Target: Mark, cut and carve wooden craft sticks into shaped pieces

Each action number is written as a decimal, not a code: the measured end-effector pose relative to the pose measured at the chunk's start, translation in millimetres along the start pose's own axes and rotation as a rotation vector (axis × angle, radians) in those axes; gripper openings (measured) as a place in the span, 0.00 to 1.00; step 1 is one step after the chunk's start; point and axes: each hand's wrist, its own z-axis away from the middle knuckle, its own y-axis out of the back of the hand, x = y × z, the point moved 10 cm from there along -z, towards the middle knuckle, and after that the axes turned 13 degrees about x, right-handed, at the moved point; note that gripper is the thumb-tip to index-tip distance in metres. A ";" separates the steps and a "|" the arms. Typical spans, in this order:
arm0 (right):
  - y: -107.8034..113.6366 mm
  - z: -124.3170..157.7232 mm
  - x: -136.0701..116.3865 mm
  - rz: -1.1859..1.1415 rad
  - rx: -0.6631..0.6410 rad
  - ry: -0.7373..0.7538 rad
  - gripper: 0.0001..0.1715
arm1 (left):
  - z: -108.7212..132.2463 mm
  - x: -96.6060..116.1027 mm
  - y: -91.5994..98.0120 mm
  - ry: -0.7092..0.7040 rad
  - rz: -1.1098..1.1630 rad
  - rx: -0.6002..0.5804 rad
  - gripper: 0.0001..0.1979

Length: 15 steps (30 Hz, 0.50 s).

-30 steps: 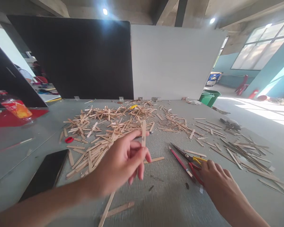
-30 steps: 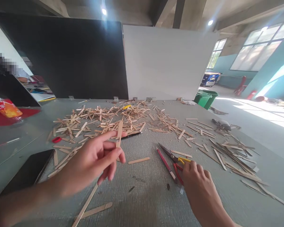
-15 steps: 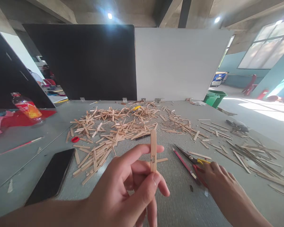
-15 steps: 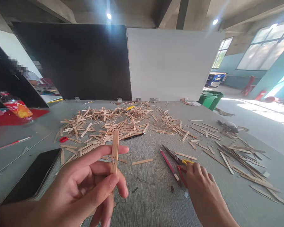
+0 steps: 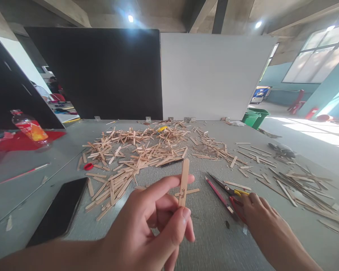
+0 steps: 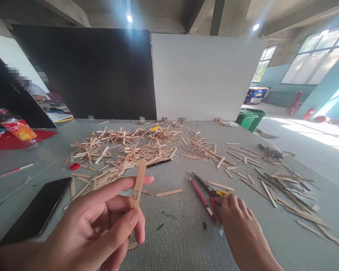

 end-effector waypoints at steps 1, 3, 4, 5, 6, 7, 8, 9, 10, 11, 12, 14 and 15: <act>1.9 -2.0 -3.3 -0.007 0.003 0.007 0.20 | 0.0 -0.7 0.1 0.007 -0.001 0.001 0.26; 4.4 -6.7 -17.0 -0.043 0.002 0.074 0.33 | -0.2 -1.3 0.2 0.013 0.002 0.004 0.26; 5.6 -8.8 -26.4 -0.076 0.005 0.127 0.39 | -0.5 -1.1 0.0 0.014 0.005 0.004 0.25; 6.2 -10.3 -36.5 -0.113 0.004 0.189 0.42 | -0.7 -0.9 -0.6 0.015 0.009 0.003 0.25; 6.6 -11.0 -46.0 -0.145 -0.002 0.250 0.42 | -0.8 -0.8 -1.6 0.017 0.014 -0.001 0.24; 6.5 -11.6 -53.6 -0.167 -0.012 0.297 0.39 | -0.9 -0.7 -2.7 0.019 0.018 -0.006 0.24; 6.0 -12.2 -59.0 -0.183 -0.032 0.328 0.35 | -0.8 -0.7 -4.0 0.020 0.021 -0.012 0.23; 5.6 -13.1 -62.7 -0.194 -0.058 0.345 0.31 | -0.8 -0.7 -5.0 0.018 0.023 -0.017 0.23; 6.5 -14.5 -65.3 -0.198 -0.078 0.353 0.27 | -0.8 -1.0 -5.7 0.017 0.025 -0.020 0.22; 9.8 -16.3 -68.0 -0.203 -0.082 0.364 0.22 | -1.0 -1.5 -5.9 0.015 0.026 -0.022 0.22; 15.9 -18.1 -72.6 -0.216 -0.069 0.391 0.19 | -1.4 -2.2 -6.0 0.011 0.026 -0.024 0.21; 36.1 -19.8 -86.8 -0.256 0.024 0.496 0.16 | -2.6 -4.1 -6.5 0.003 0.021 -0.045 0.20; 47.2 -19.2 -94.6 -0.279 0.081 0.555 0.16 | -3.2 -5.0 -7.6 -0.004 0.021 -0.070 0.20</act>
